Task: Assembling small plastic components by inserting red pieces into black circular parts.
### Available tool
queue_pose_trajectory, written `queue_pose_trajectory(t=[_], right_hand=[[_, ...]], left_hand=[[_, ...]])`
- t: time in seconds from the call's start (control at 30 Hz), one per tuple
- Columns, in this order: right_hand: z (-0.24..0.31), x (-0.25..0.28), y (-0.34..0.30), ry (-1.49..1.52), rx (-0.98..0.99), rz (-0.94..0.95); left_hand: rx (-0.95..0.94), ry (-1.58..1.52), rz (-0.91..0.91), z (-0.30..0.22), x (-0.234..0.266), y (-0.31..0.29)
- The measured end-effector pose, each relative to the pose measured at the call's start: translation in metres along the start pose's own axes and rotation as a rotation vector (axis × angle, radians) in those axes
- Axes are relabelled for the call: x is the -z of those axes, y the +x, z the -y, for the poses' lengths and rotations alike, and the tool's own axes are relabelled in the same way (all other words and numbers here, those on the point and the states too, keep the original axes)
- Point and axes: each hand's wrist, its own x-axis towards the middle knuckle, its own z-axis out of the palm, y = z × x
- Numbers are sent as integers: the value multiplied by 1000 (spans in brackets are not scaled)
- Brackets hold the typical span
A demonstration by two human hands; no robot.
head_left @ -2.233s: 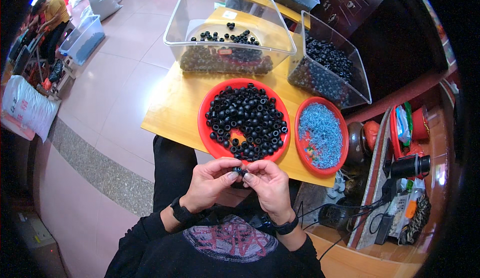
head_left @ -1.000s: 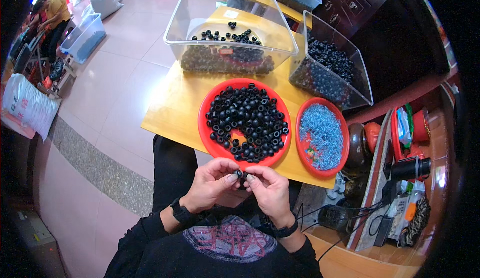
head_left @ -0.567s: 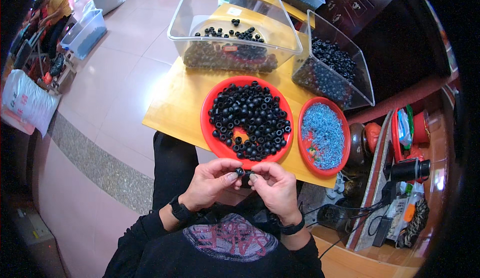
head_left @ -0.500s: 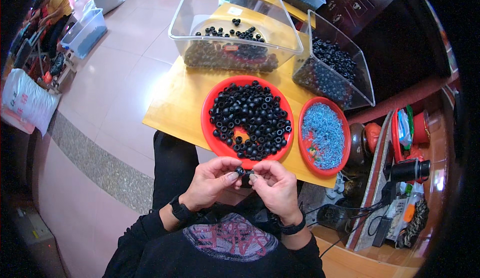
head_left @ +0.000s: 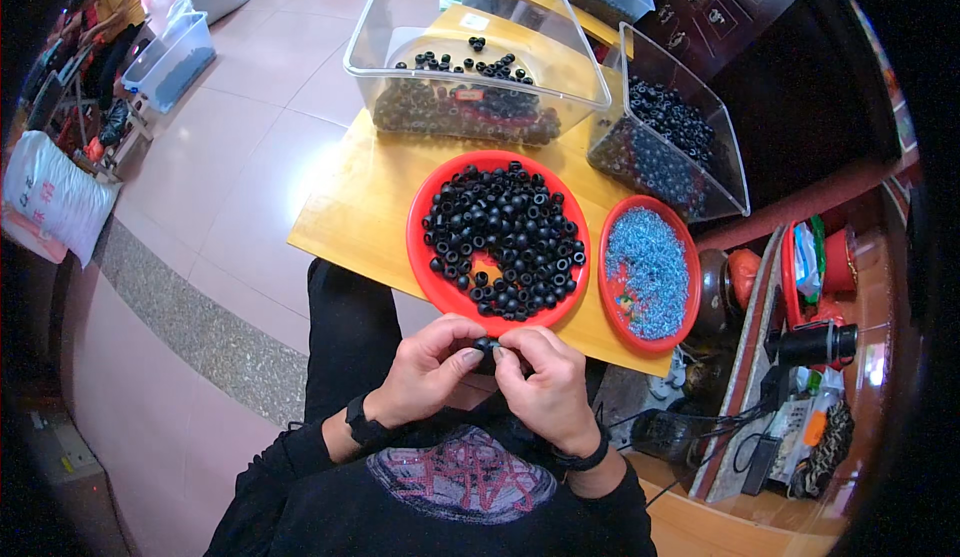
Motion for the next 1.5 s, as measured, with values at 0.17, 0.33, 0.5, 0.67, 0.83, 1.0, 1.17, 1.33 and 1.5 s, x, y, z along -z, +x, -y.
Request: queue_pose_trajectory(t=[0.17,0.33,0.5,0.67,0.83,1.0,1.17,1.33,1.5], right_hand=[[0,0,0,-61,71,43],[-4,2,0,61,-112,129],[-9,8,-2,274,-373,298],[-5,10,2,526,-525,333],[-2,12,5,676,-571,355],[-6,9,0,460,-429,366],[-3,11,5,185,-86,356],[-15,9,7,530,-437,463],[-19,2,3,331,-249,374]], left_hand=[[-172,413,28,-8,3,3],[-309,425,94,-9,7,3],[-283,465,152,-15,11,0],[-280,422,169,-19,13,-2],[-275,388,175,-26,13,-1],[-261,402,210,-27,14,-2],[-260,405,226,-27,15,-3],[-265,399,221,-23,14,-3],[-318,477,157,-22,9,1]])
